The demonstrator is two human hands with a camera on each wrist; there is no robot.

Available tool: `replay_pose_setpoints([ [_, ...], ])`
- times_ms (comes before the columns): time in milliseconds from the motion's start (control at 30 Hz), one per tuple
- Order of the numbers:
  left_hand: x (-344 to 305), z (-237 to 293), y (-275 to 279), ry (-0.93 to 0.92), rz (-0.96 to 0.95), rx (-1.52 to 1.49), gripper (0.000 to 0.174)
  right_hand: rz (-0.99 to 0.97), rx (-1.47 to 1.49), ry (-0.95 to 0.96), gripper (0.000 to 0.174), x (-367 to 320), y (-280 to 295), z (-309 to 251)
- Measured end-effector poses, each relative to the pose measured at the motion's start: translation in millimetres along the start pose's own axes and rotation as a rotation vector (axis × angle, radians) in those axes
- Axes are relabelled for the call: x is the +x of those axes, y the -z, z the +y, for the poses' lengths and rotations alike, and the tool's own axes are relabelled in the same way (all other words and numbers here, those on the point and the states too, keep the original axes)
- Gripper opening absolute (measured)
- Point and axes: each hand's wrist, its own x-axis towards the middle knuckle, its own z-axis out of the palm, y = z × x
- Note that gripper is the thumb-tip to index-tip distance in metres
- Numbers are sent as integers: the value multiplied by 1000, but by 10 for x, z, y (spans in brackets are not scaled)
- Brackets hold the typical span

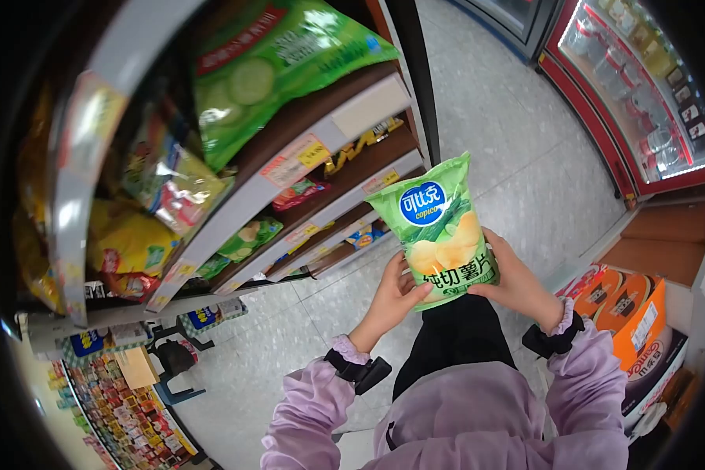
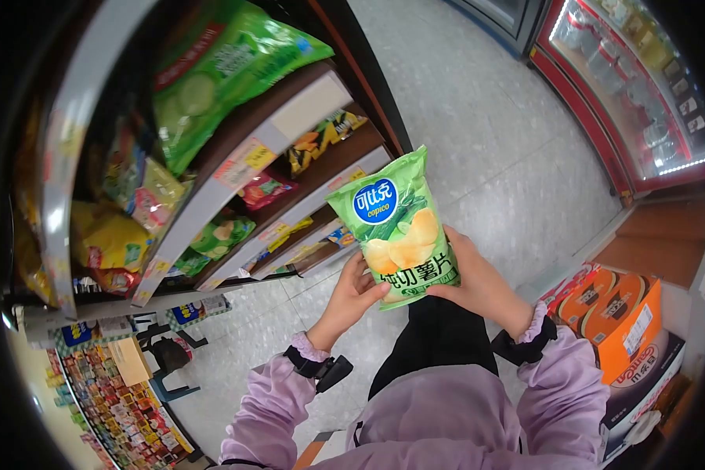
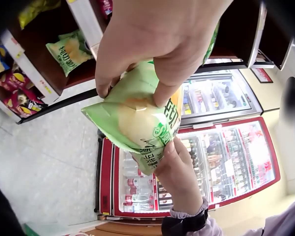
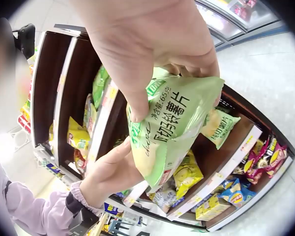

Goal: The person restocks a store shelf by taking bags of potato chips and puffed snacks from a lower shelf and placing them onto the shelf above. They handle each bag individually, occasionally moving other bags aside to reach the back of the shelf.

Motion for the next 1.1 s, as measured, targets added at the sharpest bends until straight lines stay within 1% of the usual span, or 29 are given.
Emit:
replay_pose_setpoints([
  [67,106,-152,-13,68,-15,2,75,28,-21,22,87,-12,-21,200],
  [133,248,-328,-30,32,-30,-18,74,25,0,-18,86,2,-9,345],
  [200,348,-516,71,45,-40,-17,74,21,17,-60,85,54,-91,483],
  [267,456,-712,164,59,-33,-19,74,19,-4,-22,85,113,-165,676],
  [367,637,-912,267,83,-25,-7,72,-17,7,-74,85,213,-242,914],
  [400,690,-981,301,45,-18,23,71,-14,19,-99,85,252,-272,987],
  [433,729,-1018,337,69,-28,20,71,-26,27,-99,85,297,-306,1045],
  [500,826,-1098,415,53,10,66,70,-39,45,-116,85,409,-394,1216],
  [567,929,-1200,512,83,14,91,70,58,26,-15,81,524,-522,1398],
  [633,1032,-1282,653,11,61,134,69,50,50,-29,80,699,-661,1558],
  [700,1093,-1323,764,8,73,167,69,100,44,69,80,870,-751,1651],
  [733,1114,-1348,869,-9,130,161,69,82,75,98,82,994,-811,1666],
  [767,1150,-1369,952,-29,186,157,69,81,82,94,82,1120,-879,1707],
  [833,1246,-1362,1111,-105,239,179,69,87,70,149,81,1377,-1007,1759],
  [867,1287,-1328,1173,-112,255,146,69,87,77,145,81,1495,-1049,1771],
  [900,1343,-1280,1216,-107,256,151,69,112,48,187,79,1614,-1070,1766],
  [933,1401,-1231,1262,-167,279,180,69,136,18,229,78,1724,-1099,1775],
  [967,1456,-1191,1293,-230,302,210,68,136,23,230,78,1826,-1126,1780],
  [1000,1516,-1142,1288,-263,312,138,69,202,-24,281,77,1920,-1151,1791],
  [1033,1575,-1141,1359,-263,314,141,69,267,-71,332,77,2001,-1168,1799],
  [1100,1698,-1121,1508,-343,294,345,62,259,-102,327,77,2132,-1168,1814],
])
